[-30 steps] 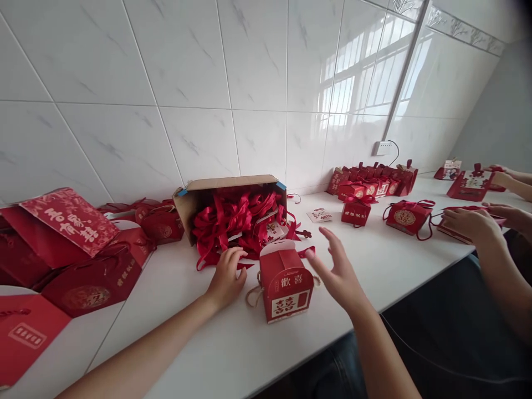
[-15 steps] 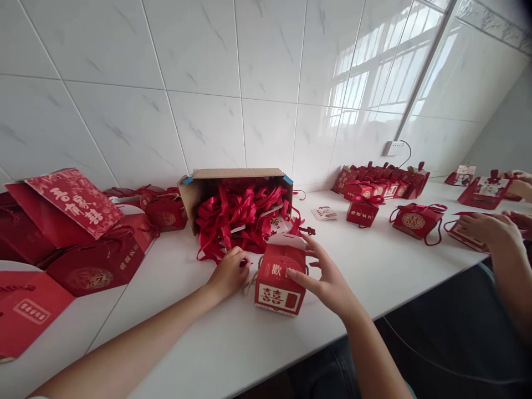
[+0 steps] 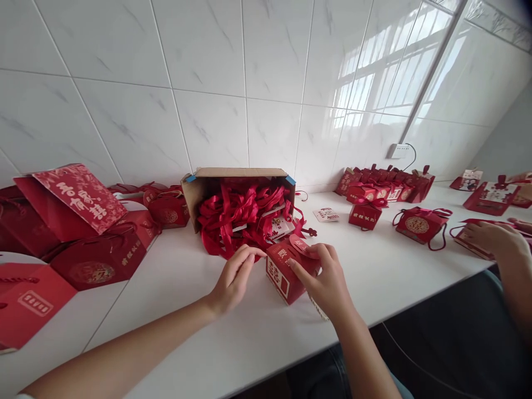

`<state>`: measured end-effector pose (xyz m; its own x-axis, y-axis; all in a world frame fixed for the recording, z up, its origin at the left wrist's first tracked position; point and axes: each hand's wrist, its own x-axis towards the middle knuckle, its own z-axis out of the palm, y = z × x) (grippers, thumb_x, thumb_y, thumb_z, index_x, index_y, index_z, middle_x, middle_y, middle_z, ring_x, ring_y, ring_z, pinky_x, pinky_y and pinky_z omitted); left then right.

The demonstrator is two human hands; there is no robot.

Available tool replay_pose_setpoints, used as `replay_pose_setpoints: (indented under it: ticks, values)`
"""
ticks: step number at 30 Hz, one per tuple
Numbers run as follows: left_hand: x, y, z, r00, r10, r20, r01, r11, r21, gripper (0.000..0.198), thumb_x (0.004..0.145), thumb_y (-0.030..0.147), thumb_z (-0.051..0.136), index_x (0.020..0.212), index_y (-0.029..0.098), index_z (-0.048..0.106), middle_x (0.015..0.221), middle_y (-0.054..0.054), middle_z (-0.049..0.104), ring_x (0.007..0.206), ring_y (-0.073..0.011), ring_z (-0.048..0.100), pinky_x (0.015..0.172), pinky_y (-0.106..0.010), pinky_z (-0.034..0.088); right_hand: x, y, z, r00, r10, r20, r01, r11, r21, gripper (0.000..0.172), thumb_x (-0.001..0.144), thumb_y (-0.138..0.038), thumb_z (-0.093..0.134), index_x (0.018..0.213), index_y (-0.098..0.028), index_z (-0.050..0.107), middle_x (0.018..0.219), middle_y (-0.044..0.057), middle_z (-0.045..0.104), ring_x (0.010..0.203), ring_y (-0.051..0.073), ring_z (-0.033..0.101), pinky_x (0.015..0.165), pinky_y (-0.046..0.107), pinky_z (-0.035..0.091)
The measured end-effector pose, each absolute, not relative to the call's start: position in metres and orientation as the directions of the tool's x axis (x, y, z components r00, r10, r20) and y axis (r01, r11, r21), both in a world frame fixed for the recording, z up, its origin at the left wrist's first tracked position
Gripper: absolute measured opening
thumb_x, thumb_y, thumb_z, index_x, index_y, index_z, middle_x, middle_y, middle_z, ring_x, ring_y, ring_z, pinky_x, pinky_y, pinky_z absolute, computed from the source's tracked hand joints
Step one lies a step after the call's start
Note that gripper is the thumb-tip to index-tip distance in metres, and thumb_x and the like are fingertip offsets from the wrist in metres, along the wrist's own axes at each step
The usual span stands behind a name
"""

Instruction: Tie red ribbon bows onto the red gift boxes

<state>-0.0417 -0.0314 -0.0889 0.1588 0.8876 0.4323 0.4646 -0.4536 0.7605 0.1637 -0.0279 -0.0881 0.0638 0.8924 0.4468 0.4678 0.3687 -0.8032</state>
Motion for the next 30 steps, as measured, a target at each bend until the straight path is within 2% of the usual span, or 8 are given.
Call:
replay_pose_setpoints:
  ticks: [3,7,9,11,14,18,24,30]
  values:
    - [-0.034,-0.043,-0.079,0.139,0.936,0.324,0.284,-0.351,0.892,0.027,0.091,0.029,0.032,0.106,0.021,0.054,0.091,-0.003,0.054,0.065,-0.0122,0.045,0.061,-0.024,0.039,0.165,-0.032,-0.083,0.017,0.905,0.425,0.482,0.365,-0.797,0.037,0.076,-0.052,0.06,0.097,-0.022,0.055,0.104,0.009,0.052,0.093,0.024,0.058,0.08,0.041,0.052]
    - [-0.027,-0.053,-0.062,0.114,0.951,0.287,0.19,-0.305,0.933,0.022,0.086,0.032,0.048,0.106,0.023,0.044,0.084,0.001,0.054,0.064,-0.0111,0.046,0.06,-0.023,0.038,0.165,-0.036,-0.079,-0.035,0.917,0.397,0.45,0.369,-0.813,0.027,0.085,-0.045,0.05,0.099,-0.023,0.054,0.099,0.008,0.057,0.084,0.022,0.06,0.07,0.037,0.054]
    - [-0.026,-0.055,-0.055,0.117,0.959,0.26,0.203,-0.279,0.938,0.023,0.083,0.033,0.054,0.101,0.023,0.042,0.081,0.002,0.055,0.064,-0.0108,0.047,0.062,-0.023,0.038,0.164,-0.036,-0.079,-0.054,0.889,0.455,0.437,0.431,-0.79,0.022,0.086,-0.036,0.049,0.104,-0.023,0.051,0.103,0.008,0.057,0.09,0.022,0.058,0.074,0.038,0.054]
    - [-0.026,-0.056,-0.049,0.119,0.968,0.223,0.22,-0.245,0.944,0.024,0.083,0.034,0.056,0.096,0.022,0.041,0.078,0.002,0.056,0.063,-0.0106,0.046,0.062,-0.024,0.037,0.16,-0.036,-0.079,-0.073,0.833,0.549,0.47,0.514,-0.717,0.024,0.085,-0.026,0.048,0.109,-0.024,0.05,0.113,0.009,0.054,0.104,0.023,0.054,0.085,0.042,0.051]
    - [-0.026,-0.056,-0.046,0.12,0.976,0.183,0.235,-0.207,0.95,0.023,0.083,0.037,0.055,0.094,0.022,0.04,0.075,0.003,0.056,0.062,-0.0109,0.046,0.06,-0.024,0.035,0.152,-0.037,-0.078,-0.112,0.739,0.664,0.589,0.588,-0.555,0.029,0.083,-0.017,0.047,0.109,-0.025,0.053,0.129,0.01,0.044,0.125,0.028,0.037,0.099,0.052,0.04]
    - [-0.028,-0.052,-0.046,0.114,0.977,0.181,0.233,-0.203,0.951,0.021,0.084,0.038,0.053,0.092,0.022,0.041,0.075,0.003,0.054,0.066,-0.0118,0.048,0.061,-0.024,0.035,0.141,-0.039,-0.078,-0.104,0.711,0.696,0.707,0.545,-0.45,0.022,0.081,-0.019,0.051,0.099,-0.025,0.063,0.138,0.009,0.038,0.133,0.036,0.024,0.1,0.061,0.035]
    - [-0.032,-0.047,-0.039,0.089,0.986,0.139,0.161,-0.152,0.975,0.018,0.079,0.029,0.054,0.09,0.02,0.043,0.064,0.005,0.047,0.056,-0.0096,0.04,0.054,-0.023,0.03,0.138,-0.037,-0.08,-0.121,0.807,0.578,0.613,0.519,-0.596,0.027,0.079,-0.021,0.055,0.102,-0.029,0.067,0.135,0.008,0.04,0.121,0.031,0.045,0.094,0.052,0.046]
    - [-0.036,-0.048,-0.03,0.105,0.99,0.095,0.13,-0.109,0.986,0.019,0.075,0.023,0.053,0.09,0.02,0.043,0.058,0.007,0.044,0.053,-0.0083,0.037,0.053,-0.022,0.029,0.137,-0.048,-0.071,-0.17,0.838,0.519,0.607,0.504,-0.615,0.031,0.076,-0.024,0.059,0.106,-0.032,0.066,0.131,0.007,0.044,0.114,0.031,0.049,0.09,0.051,0.048]
